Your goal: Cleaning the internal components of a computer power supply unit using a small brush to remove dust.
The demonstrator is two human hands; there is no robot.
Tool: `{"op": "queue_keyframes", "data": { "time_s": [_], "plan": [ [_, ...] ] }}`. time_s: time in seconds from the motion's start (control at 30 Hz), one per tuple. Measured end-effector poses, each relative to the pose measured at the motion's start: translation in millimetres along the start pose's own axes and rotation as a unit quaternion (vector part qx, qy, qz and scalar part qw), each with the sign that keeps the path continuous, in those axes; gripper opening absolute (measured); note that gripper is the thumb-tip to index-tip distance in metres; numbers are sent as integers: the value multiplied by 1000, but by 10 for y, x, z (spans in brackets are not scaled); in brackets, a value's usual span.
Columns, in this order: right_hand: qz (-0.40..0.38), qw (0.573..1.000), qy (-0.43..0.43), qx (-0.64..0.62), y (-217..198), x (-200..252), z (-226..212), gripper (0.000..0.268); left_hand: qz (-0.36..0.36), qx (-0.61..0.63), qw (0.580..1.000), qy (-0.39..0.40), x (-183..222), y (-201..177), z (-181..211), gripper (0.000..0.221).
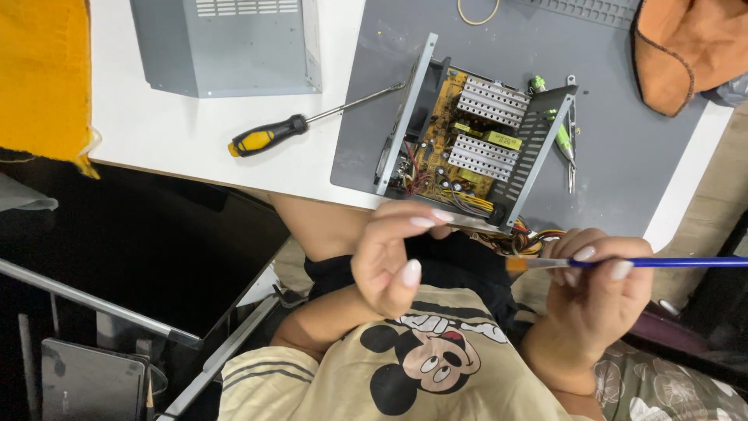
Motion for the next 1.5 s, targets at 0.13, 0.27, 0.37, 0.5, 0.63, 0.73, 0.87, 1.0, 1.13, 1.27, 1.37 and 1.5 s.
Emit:
{"op": "queue_keyframes", "data": {
  "time_s": [0.13,0.27,0.37,0.5,0.63,0.73,0.87,1.0,1.13,1.27,1.37,1.5],
  "plan": [
    [-41,998,-43,20,-47,56,-17,15,-31,113,992,-40,9,286,-120,49],
    [-139,989,-13,-54,-3,171,-128,29,-65,353,902,-240,4,738,-531,64],
    [-68,996,5,50,-410,227,-14,27,-120,461,806,-351,112,1127,-765,73],
    [226,874,-236,360,-1133,173,-460,31,-161,503,758,-383,162,1520,-956,75],
    [105,917,-217,318,-1096,582,-343,18,-177,442,814,-332,131,1927,-1035,77],
    [23,987,-104,118,-1043,503,-313,21,-188,457,793,-356,104,2126,-1228,77],
    [143,925,-203,289,-1523,356,-252,19,-211,489,724,-439,208,2340,-1208,82],
    [130,908,-273,290,-1534,526,-148,23,-229,478,744,-407,221,2477,-1208,78],
    [-36,976,-196,89,-1277,464,-163,26,-194,488,699,-485,173,2549,-1307,81],
    [153,876,-308,338,-1575,520,-129,18,-220,479,709,-469,216,2545,-1224,86],
    [47,918,-298,255,-1292,514,-349,18,-211,457,742,-442,151,2538,-1273,83],
    [95,903,-298,295,-1559,441,-117,21,-256,442,751,-418,198,2530,-1186,82]
  ]
}}
Point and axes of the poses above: each hand's wrist, its own x-axis away from the middle knuckle, its own y-axis out of the palm, z = x × y, the point moved 8 cm from there along -x, towards the middle knuckle, and after that the axes turned 6 degrees about x, right-handed, at the moved point
